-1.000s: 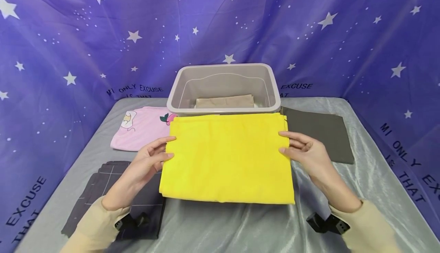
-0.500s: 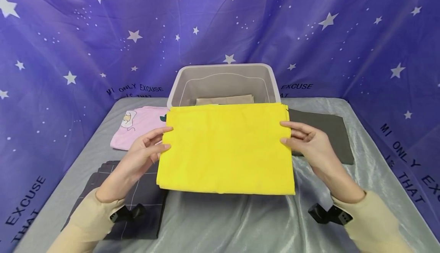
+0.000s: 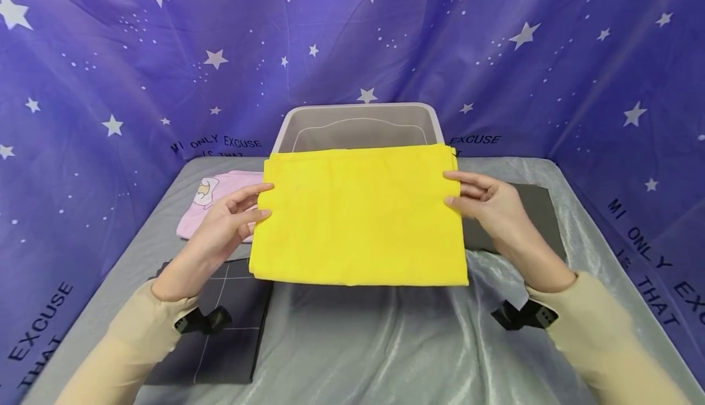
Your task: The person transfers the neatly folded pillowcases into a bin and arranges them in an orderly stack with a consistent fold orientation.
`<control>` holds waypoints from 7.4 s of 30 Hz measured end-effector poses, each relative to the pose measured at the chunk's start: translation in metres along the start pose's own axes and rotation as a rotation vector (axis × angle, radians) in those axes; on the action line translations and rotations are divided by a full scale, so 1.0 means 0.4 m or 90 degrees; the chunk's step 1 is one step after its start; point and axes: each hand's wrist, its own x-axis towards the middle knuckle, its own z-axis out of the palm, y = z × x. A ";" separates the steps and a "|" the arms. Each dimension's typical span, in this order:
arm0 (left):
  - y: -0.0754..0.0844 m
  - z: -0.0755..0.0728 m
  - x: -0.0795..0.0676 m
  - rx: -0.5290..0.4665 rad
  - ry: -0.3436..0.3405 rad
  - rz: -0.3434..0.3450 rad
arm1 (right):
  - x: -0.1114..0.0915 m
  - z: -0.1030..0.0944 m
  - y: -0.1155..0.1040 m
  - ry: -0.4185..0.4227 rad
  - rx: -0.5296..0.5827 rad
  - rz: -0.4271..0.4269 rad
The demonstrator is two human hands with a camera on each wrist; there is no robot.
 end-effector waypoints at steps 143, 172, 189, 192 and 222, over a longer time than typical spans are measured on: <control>0.105 0.001 0.434 0.168 0.223 -0.073 | 0.459 0.037 -0.111 0.082 -0.291 0.078; 0.096 0.024 0.366 0.286 0.191 0.185 | 0.372 0.009 -0.103 0.065 -0.343 -0.105; 0.073 0.093 0.279 0.285 0.092 0.274 | 0.259 -0.025 -0.073 0.080 -0.378 -0.167; 0.067 0.103 0.265 0.296 0.082 0.294 | 0.242 -0.035 -0.067 0.092 -0.375 -0.180; -0.021 0.228 0.217 0.261 -0.021 0.346 | 0.116 -0.144 0.020 0.117 -0.330 -0.182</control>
